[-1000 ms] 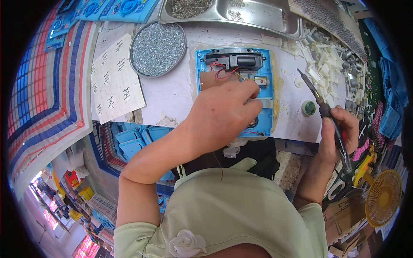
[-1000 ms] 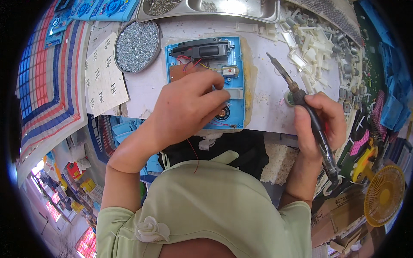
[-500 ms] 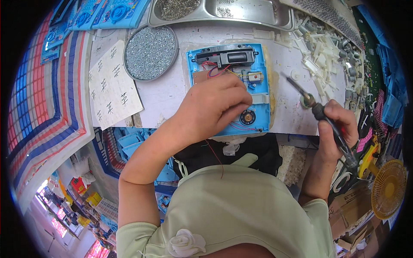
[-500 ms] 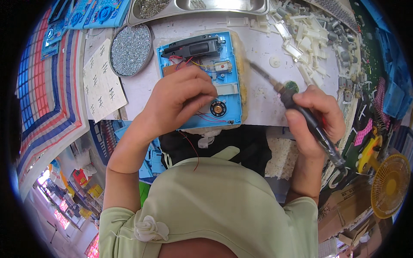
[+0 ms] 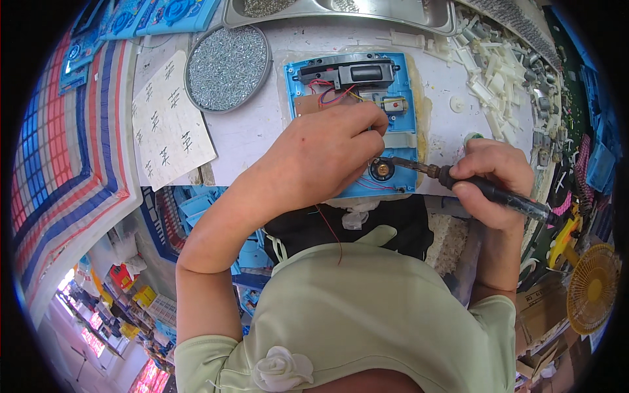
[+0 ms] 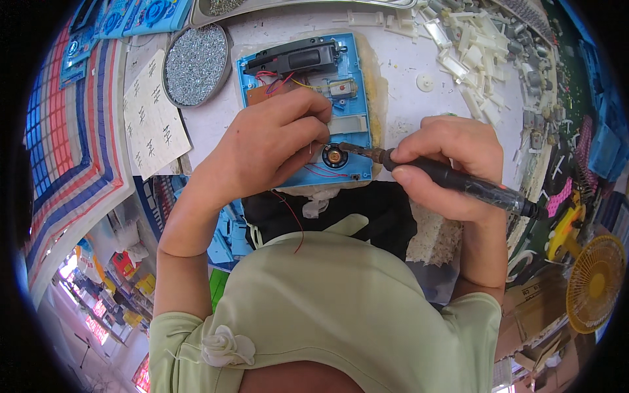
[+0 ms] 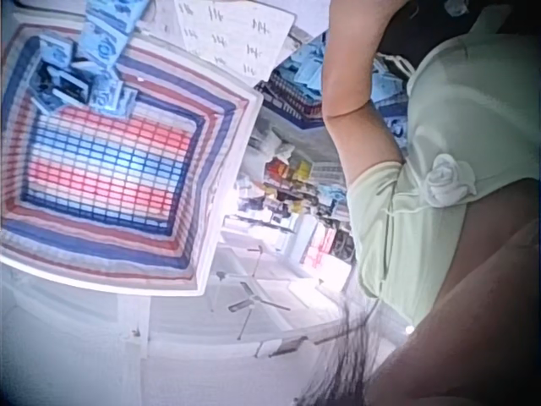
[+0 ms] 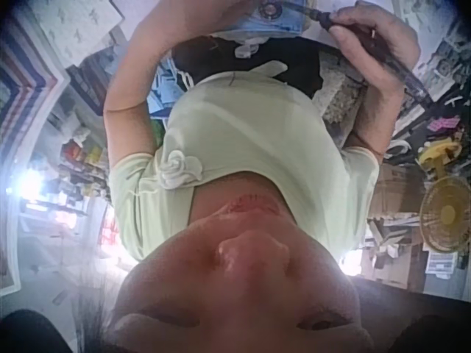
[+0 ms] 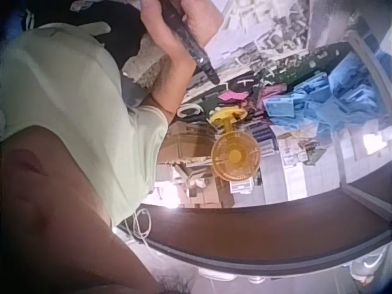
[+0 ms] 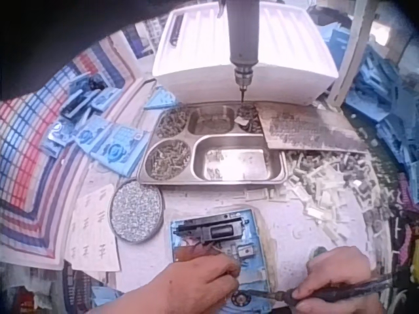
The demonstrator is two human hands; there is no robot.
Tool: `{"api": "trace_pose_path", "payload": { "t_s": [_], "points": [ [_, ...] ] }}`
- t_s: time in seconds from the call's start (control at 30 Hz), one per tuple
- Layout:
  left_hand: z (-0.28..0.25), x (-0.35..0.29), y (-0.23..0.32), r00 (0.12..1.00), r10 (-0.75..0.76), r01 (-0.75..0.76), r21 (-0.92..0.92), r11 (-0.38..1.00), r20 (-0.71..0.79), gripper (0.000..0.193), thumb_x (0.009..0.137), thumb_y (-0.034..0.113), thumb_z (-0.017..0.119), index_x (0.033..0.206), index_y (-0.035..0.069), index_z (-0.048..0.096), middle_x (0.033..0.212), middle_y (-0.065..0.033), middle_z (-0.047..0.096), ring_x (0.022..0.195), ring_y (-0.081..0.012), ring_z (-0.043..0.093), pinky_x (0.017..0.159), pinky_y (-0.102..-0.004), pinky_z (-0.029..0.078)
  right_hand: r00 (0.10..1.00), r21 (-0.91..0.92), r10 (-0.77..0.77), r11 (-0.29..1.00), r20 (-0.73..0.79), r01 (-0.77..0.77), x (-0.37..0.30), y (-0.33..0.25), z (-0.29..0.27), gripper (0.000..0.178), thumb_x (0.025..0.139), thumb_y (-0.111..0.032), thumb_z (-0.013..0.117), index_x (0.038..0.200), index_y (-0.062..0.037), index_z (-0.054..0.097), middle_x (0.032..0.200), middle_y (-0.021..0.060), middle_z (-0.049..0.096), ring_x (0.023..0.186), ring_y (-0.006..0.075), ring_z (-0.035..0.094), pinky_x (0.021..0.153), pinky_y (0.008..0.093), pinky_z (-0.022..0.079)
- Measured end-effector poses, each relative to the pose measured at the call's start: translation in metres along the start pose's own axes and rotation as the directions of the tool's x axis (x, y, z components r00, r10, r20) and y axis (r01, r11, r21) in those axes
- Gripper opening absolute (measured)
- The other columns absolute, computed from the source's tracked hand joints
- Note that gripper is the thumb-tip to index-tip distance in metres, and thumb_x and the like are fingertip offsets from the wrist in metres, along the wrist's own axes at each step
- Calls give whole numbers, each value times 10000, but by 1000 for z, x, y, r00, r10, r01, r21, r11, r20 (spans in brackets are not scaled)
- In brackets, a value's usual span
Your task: Assemble and solder components into a blue plastic housing.
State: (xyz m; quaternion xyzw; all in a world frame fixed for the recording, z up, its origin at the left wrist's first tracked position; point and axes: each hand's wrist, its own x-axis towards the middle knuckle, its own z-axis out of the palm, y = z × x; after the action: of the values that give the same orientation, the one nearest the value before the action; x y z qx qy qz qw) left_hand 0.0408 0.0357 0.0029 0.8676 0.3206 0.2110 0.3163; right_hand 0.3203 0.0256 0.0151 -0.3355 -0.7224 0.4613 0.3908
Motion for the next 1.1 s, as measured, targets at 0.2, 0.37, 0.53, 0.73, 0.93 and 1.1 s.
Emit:
{"api": "trace_pose_path", "payload": {
  "t_s": [0.2,0.37,0.53,0.73,0.93,1.1],
  "points": [
    [-1,1,-3,999,13,-13,20,1000,38,246,725,-10,735,921,55,599,1055,-74,600,935,-292,635,739,-392,539,999,-28,-49,998,1,49,-1,10,4,231,774,-204,785,844,-11,679,607,34,530,506,152,422,477,313,258],
    [0,2,-5,999,27,-29,43,999,43,215,741,-1,725,902,49,590,1059,-75,599,931,-283,639,724,-388,540,997,-22,-33,999,64,35,3,11,-1,224,768,-192,783,850,-11,679,603,38,536,500,155,431,472,312,266],
    [0,5,-6,997,38,-42,72,997,66,201,747,10,719,891,49,586,1060,-73,592,927,-274,642,711,-385,538,996,-21,-56,998,73,57,8,9,0,216,764,-183,778,853,-11,679,602,43,545,493,162,438,467,316,272],
    [0,5,-6,996,38,-44,75,996,83,197,745,10,717,883,42,579,1059,-78,589,929,-276,643,723,-392,527,993,-46,-88,995,73,91,10,10,1,212,758,-181,779,841,-13,681,597,47,548,486,170,439,464,321,276],
    [0,5,-7,993,25,-32,61,998,111,195,747,15,718,886,45,584,1069,-79,592,943,-276,647,734,-397,522,990,-50,-52,997,132,59,12,11,-4,214,746,-185,782,834,-16,682,594,52,557,482,177,450,461,326,282],
    [-1,6,-6,993,14,-25,85,996,118,203,738,16,721,886,46,586,1077,-77,593,948,-272,652,737,-398,523,992,-77,-82,993,98,90,13,9,2,193,730,-153,781,827,-20,680,595,48,562,479,179,460,456,330,285]
  ]
}}
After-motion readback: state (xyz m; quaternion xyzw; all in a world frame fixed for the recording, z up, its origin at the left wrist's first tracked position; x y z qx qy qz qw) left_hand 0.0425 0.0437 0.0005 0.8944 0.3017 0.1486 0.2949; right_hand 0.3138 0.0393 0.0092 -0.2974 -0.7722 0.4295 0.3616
